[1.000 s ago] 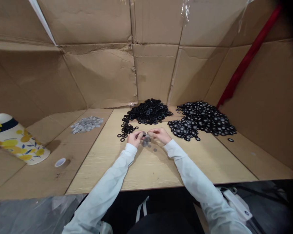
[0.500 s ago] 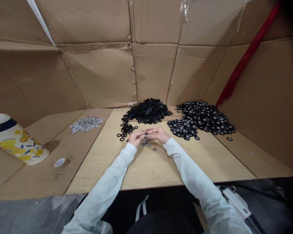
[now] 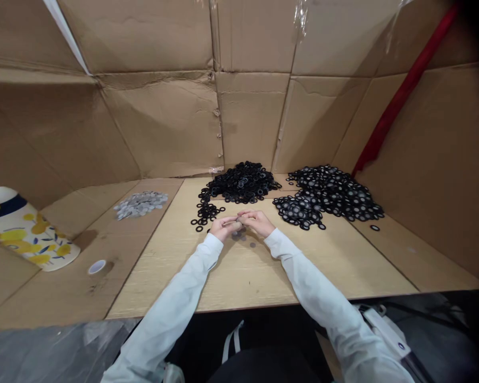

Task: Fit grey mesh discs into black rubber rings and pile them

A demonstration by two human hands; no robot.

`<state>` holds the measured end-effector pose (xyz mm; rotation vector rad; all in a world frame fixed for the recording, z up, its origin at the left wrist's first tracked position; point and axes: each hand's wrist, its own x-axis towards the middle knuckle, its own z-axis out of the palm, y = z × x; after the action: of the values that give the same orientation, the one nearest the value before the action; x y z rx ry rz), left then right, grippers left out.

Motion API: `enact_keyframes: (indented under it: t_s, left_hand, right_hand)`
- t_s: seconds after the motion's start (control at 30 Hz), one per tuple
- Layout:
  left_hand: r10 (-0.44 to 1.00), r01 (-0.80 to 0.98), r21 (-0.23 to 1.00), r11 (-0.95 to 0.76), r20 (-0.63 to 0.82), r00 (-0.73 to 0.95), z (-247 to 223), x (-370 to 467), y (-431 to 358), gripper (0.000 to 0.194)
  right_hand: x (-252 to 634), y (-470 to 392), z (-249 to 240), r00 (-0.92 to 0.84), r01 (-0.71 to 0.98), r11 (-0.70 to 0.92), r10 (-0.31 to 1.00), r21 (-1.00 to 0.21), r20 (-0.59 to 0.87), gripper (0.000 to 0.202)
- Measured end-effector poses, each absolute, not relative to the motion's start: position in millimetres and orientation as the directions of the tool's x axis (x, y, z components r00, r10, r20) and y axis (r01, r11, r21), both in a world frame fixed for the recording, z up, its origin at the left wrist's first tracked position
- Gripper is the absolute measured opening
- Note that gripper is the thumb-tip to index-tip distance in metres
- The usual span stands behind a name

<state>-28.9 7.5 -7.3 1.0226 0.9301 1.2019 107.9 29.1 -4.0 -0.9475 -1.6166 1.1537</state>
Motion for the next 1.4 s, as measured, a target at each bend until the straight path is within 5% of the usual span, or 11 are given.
enact_keyframes:
  t_s: [0.3, 0.53, 0.7, 0.87, 1.4]
  left_hand:
    - [0.993, -0.32, 0.943, 0.093, -0.066, 0.095, -4.1, -31.4, 6.5, 0.038]
    - [0.999, -0.12, 0.993, -0.013, 0.016, 0.028, -6.2, -31.2, 8.1, 0.034]
    - [0.985, -0.301, 0.946, 0.121, -0.076, 0.155, 0.2, -32.6, 3.8, 0.044]
    - [0.979, -0.335, 0.923, 0.189, -0.151, 0.135, -2.5, -34.3, 5.1, 0.04]
    - [1.0, -0.052, 0.999, 0.013, -0.014, -0.022, -1.0, -25.3, 4.0, 0.026]
  right_hand:
    - [110.5, 31.4, -5.0, -0.377, -0.006, 0.168, 0.913, -0.986, 0.158, 0.021]
    - [108.6, 34.8, -13.9, -0.333, -0.024, 0.128, 0.934, -0.991, 0.129, 0.019]
    - [107.6, 33.2, -12.4, -0.272, -0.026, 0.183, 0.945, -0.983, 0.183, 0.018]
    - [110.0, 31.2, -6.0, -0.197, 0.054, 0.195, 0.964, -0.979, 0.181, 0.014]
    - [95.1, 33.0, -25.6, -0.108, 0.306, 0.4, 0.916, -0.864, 0.386, 0.016]
